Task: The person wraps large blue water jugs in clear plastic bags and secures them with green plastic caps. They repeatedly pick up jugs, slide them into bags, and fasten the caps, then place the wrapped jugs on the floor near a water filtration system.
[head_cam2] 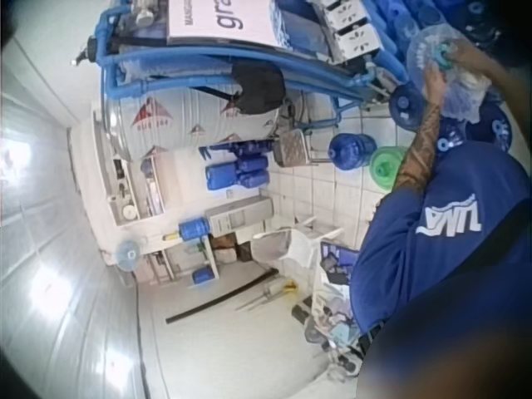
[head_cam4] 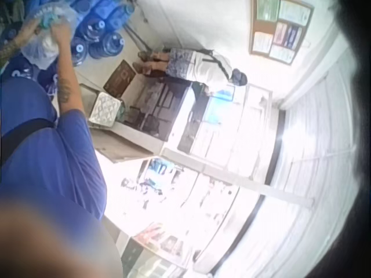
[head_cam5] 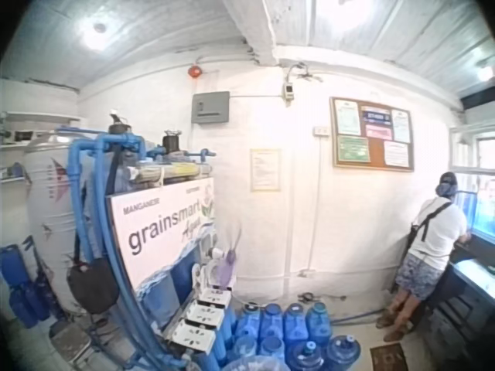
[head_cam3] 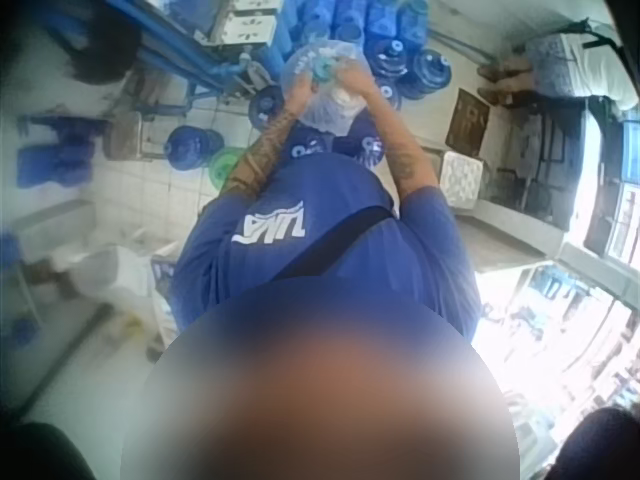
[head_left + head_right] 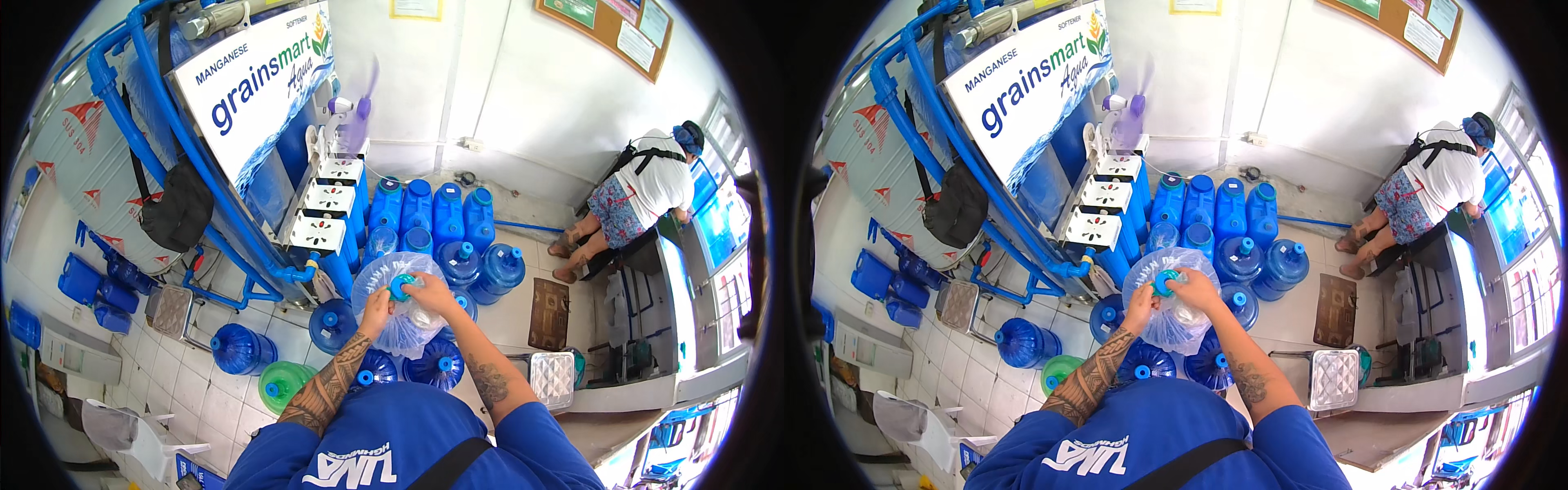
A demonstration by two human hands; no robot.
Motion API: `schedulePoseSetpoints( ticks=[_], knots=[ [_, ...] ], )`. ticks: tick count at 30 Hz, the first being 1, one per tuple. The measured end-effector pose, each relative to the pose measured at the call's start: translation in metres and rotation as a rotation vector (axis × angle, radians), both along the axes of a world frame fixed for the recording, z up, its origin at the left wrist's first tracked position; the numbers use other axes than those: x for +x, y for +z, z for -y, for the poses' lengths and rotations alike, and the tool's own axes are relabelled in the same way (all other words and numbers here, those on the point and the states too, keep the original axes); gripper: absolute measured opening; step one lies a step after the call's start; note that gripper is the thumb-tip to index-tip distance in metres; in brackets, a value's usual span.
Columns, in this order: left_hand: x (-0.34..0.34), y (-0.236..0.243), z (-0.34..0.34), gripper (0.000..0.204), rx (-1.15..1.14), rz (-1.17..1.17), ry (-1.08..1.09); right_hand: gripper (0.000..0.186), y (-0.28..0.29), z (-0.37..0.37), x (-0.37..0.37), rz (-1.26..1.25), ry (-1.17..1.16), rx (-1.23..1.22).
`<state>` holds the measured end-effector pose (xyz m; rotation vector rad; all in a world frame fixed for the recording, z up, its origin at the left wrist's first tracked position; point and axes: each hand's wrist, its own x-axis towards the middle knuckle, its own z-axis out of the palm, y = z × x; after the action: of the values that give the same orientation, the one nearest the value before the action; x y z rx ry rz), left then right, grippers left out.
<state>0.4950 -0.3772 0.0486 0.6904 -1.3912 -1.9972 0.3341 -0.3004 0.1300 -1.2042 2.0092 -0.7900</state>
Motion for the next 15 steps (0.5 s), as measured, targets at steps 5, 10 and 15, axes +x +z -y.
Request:
schedulePoseSetpoints(
  ticks=[5,10,15],
  knots=[
    [-0.002,0.006,-0.007,0.023,-0.221,0.06,0.029,0.052,0.013,0.006,0.002,-0.021,-0.062,0.123],
    [-0.002,0.02,-0.004,0.023,-0.585,0.332,0.034,0.049,0.009,0.009,-0.004,-0.191,-0.072,0.106],
    [-0.007,0.025,0.016,0.022,-0.53,0.511,-0.116,0.047,0.004,0.012,-0.012,-0.086,-0.034,0.058]
  ],
)
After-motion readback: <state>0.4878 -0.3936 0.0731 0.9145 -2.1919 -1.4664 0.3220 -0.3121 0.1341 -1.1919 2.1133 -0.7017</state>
